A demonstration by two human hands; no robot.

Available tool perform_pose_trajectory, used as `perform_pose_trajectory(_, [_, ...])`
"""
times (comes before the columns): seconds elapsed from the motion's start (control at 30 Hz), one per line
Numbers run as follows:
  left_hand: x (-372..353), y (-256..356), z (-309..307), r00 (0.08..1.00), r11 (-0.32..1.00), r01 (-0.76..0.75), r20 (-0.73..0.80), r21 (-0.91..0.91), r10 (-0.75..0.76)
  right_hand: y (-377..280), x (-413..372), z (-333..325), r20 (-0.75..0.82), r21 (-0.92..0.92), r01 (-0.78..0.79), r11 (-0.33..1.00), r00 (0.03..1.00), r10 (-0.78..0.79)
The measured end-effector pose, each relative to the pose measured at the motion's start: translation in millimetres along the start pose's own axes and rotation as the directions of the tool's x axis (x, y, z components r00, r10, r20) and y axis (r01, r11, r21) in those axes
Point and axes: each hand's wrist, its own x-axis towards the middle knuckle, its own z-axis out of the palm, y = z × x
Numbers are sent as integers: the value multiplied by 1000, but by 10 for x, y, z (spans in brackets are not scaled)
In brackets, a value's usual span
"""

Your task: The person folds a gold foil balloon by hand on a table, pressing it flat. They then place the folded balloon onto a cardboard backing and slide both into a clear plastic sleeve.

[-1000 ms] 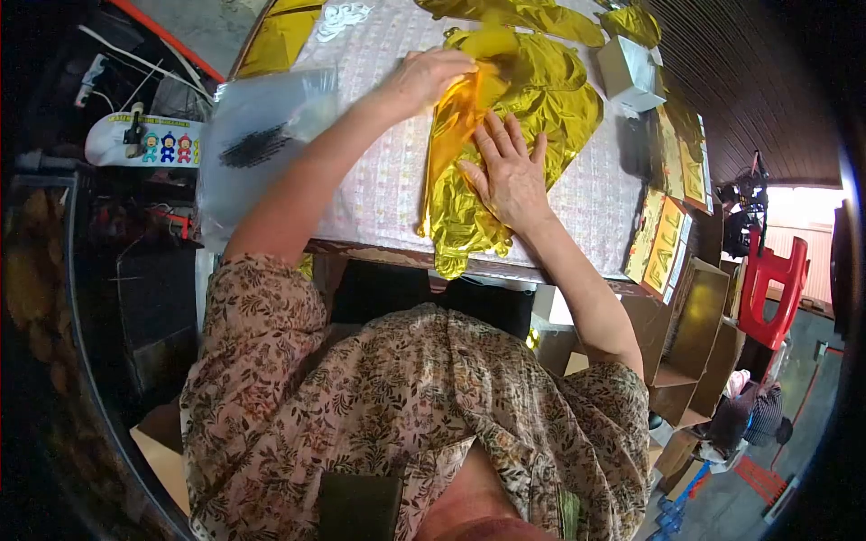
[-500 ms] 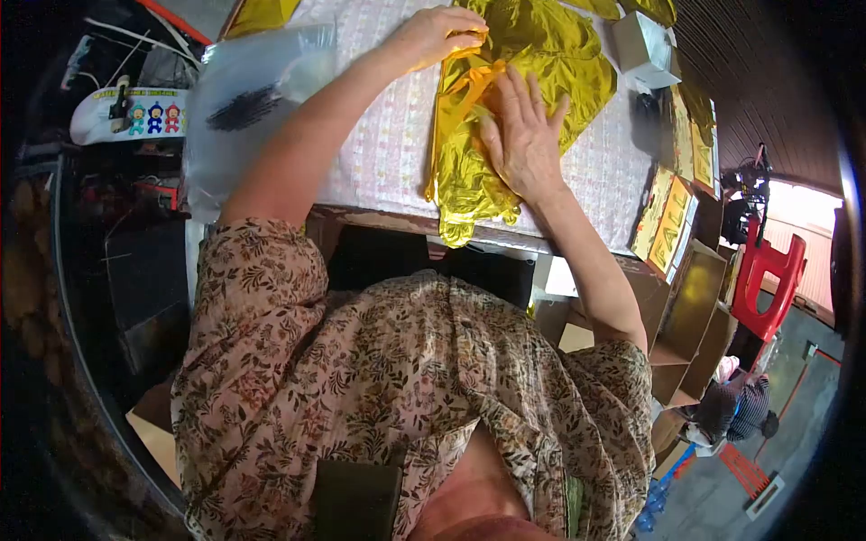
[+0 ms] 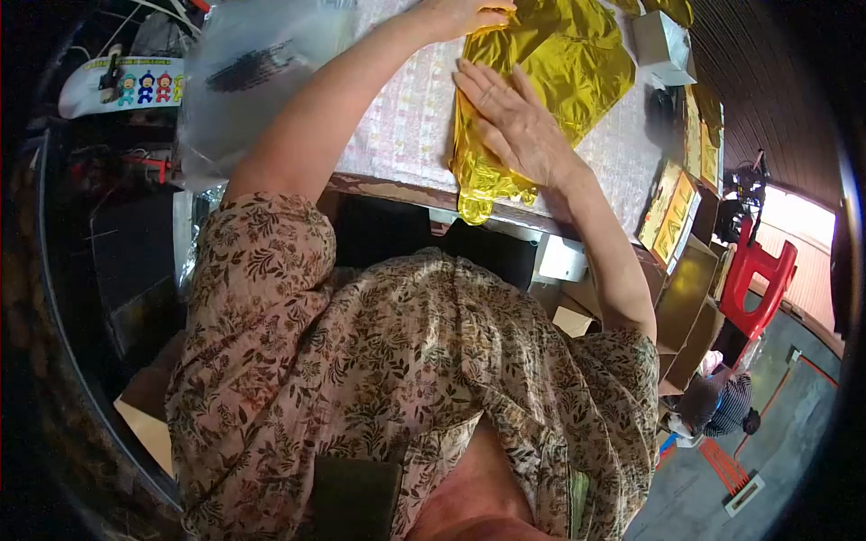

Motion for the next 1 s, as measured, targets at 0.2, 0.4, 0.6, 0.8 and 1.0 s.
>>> perform_pose_trajectory(0.2, [19, 10, -10, 1000, 1000, -23, 1, 2, 23, -453, -204, -67, 129, 100, 7, 995, 991, -20])
perform_pose_trajectory(0.4, [16, 2, -23, 997, 997, -71, 13, -7, 71, -558, -318, -161, 217, 325, 62, 944, 966, -138])
perform_pose_trajectory(0.6, [-6, 0, 10, 996, 996, -91, -8, 0, 91, -263, -192, -282, -92, 50, -104, 993, 990, 108])
perform_pose_trajectory(0.8, [52, 51, -61, 999, 1000, -4, 36, 0, 4, -218, -130, -3, -12, -41, -54, 998, 998, 54])
perform_pose_trajectory(1.0, [111, -171, -117, 945, 969, 245, 231, -35, -230, -253, -189, -16, 14, -37, -30, 999, 999, 31])
